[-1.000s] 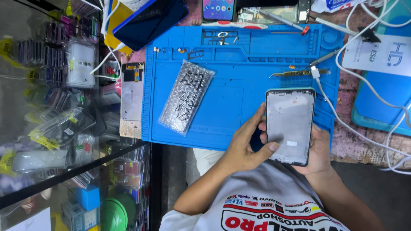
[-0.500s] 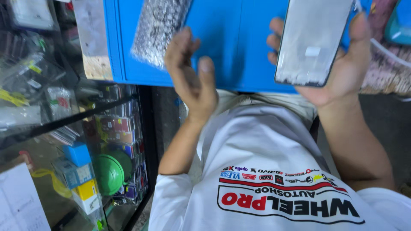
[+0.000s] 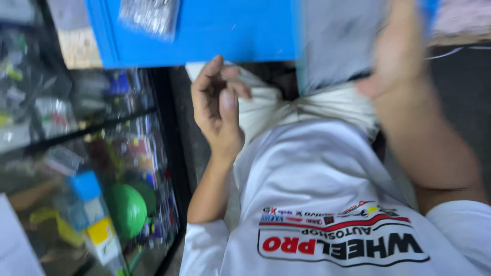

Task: The person disassembles and reassembles a mobile phone using a screwdriver on a blue mat, handles a battery and circuit boards, and tests a screen.

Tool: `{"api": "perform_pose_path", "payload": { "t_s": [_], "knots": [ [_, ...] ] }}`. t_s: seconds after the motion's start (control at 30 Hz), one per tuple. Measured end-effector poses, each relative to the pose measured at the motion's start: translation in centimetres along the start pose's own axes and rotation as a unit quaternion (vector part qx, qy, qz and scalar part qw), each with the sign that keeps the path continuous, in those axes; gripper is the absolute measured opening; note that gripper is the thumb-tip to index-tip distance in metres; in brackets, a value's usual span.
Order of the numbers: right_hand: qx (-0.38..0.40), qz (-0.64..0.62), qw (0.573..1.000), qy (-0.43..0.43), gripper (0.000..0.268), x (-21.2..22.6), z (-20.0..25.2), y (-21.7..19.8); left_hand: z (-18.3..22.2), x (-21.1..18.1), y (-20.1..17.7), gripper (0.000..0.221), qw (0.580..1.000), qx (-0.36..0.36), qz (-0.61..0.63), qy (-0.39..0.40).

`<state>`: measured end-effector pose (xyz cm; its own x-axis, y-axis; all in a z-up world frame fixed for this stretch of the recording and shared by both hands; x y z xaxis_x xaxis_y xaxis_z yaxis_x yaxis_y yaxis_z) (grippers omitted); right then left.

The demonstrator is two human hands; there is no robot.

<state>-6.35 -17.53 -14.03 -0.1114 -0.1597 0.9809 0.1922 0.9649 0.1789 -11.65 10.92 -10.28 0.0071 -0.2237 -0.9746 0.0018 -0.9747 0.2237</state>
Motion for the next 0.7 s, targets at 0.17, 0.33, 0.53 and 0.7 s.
{"api": "perform_pose_path", "payload": {
  "t_s": [0.17,0.33,0.53,0.7],
  "knots": [
    [0.159,0.015,0.987,0.001,0.041,5.5,4.1,6.0,-0.1,-2.2,2.4,0.044,0.966,0.157,0.01,-0.206],
    [0.117,0.186,0.963,-0.157,0.039,11.3,-0.2,3.1,-3.3,-5.6,5.0,0.041,0.95,0.145,0.146,-0.237],
    [0.019,0.605,0.723,-0.331,0.041,12.0,-8.5,0.2,-10.2,-6.8,7.6,0.031,0.902,0.151,0.277,-0.295],
    [0.017,0.574,0.767,-0.286,0.011,10.4,-10.7,-1.2,-15.3,-6.5,11.2,0.032,0.83,0.129,0.383,-0.385]
  ]
}}
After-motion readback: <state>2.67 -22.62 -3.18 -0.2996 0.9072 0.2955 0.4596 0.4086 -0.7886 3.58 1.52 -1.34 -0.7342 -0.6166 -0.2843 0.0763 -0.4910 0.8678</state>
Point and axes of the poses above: each hand's wrist, its own z-axis away from the middle knuckle, its own y-axis out of the palm, x = y × z, the point moved 1 cm from there along -z, towards the middle knuckle, and after that the axes turned 10 degrees about -y, right-handed, at the moved point
